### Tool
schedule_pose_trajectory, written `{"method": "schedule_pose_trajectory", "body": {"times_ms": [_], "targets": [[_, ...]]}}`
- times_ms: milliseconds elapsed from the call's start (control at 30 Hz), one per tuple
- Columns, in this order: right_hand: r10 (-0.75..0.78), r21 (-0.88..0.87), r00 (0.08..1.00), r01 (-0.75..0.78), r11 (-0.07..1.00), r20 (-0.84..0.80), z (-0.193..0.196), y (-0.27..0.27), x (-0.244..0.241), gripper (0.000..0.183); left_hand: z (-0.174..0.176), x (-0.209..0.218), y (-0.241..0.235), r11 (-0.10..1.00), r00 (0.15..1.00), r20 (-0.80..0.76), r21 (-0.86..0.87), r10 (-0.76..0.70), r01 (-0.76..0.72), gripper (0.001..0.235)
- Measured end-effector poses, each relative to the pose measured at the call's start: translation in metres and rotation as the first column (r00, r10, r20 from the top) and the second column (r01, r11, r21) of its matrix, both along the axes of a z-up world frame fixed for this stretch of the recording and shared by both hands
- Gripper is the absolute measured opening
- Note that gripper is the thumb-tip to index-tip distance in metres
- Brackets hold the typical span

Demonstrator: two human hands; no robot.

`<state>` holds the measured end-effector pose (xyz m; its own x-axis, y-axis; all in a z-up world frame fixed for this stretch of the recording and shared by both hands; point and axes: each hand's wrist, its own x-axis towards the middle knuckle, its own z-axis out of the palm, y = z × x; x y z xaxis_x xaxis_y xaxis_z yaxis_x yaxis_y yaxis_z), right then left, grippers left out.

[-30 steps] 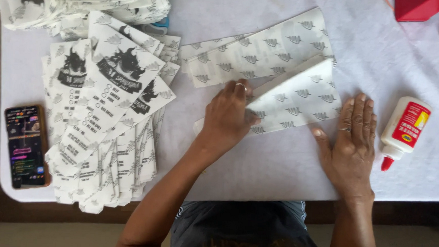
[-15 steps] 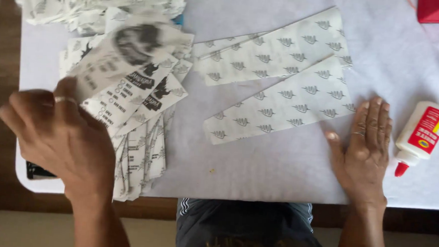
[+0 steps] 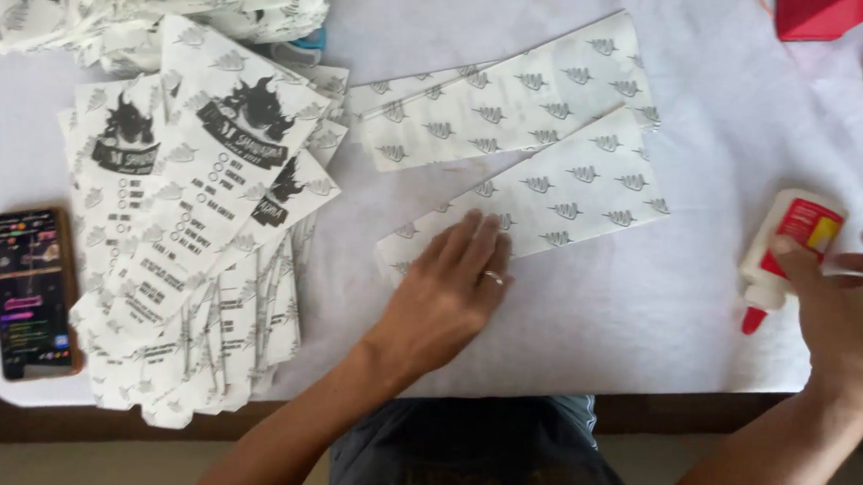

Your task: The person repeatedly applies glue to the edge of printed paper pouches and folds them shut to seal. They handle each pouch one at a time, pressing the glued edge to secure it, and stack the finished pouches on the table.

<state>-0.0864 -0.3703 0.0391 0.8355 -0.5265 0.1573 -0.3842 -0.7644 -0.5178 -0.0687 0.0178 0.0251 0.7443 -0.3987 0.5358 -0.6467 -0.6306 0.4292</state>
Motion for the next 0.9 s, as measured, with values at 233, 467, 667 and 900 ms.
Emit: {"method": "schedule_pose_trajectory", "body": {"times_ms": [233,467,667,900], "targets": [[-0.131,0.326,0.975,0.185,0.927,-0.180,0.017,0.015,0.013,0.045,0.002,0.012,-0.028,0.836,0.971,0.220,0.547,-0.092,-0.044,0.031],[-0.201,0.749,0.941,-0.075,0.658,0.271,-0.013,0.008,0.012,0.024,-0.003,0.013,-0.037,0.748,0.971,0.206,0.662,-0.121,-0.047,0.042],[-0.188,0.761,0.848,-0.318,0.566,0.495,-0.005,0.040,0.008,0.026,-0.009,0.018,-0.032,0.813,0.991,0.079,0.580,-0.108,0.043,0.036],[-0.050,0.638,0.807,-0.426,0.642,0.589,-0.010,0.047,0.003,0.034,-0.009,0.023,-0.021,0.823,0.991,0.028,0.560,-0.131,0.094,0.039]]}}
